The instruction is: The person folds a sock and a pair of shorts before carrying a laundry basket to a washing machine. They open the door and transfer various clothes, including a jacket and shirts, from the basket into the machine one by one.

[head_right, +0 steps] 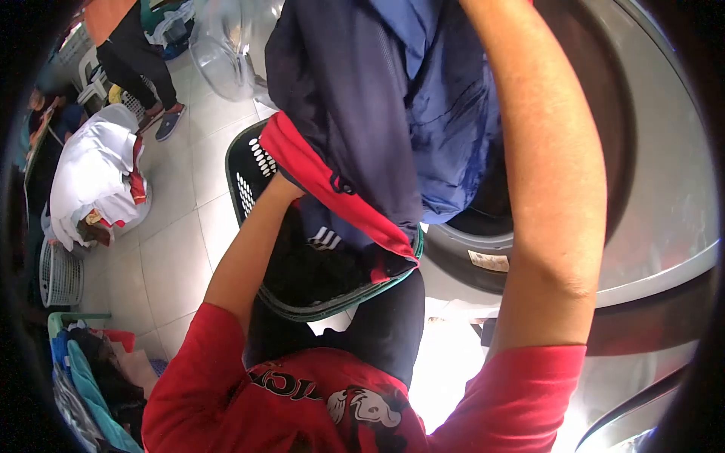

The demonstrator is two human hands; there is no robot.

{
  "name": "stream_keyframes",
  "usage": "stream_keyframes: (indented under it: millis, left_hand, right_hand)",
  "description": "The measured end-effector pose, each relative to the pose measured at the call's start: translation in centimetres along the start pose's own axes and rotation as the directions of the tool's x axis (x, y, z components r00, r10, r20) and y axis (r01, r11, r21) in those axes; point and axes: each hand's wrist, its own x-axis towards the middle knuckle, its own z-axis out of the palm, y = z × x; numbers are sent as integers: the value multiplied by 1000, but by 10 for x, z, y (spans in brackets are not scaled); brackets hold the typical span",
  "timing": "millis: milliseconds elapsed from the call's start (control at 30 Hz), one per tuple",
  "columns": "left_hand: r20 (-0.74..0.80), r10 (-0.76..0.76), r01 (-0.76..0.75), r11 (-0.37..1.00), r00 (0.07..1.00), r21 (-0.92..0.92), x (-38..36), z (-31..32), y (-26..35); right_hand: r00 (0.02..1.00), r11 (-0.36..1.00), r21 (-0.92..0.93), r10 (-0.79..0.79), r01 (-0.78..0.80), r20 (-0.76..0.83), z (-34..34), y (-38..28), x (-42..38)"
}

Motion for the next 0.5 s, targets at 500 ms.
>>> stream_keyframes:
  millis: [500]
  left_hand:
    - [-56, 22, 8, 868, 998, 496, -19, -135, -189]
  right_hand:
    - [462, 739, 370, -90, -563, 882, 80, 47, -216]
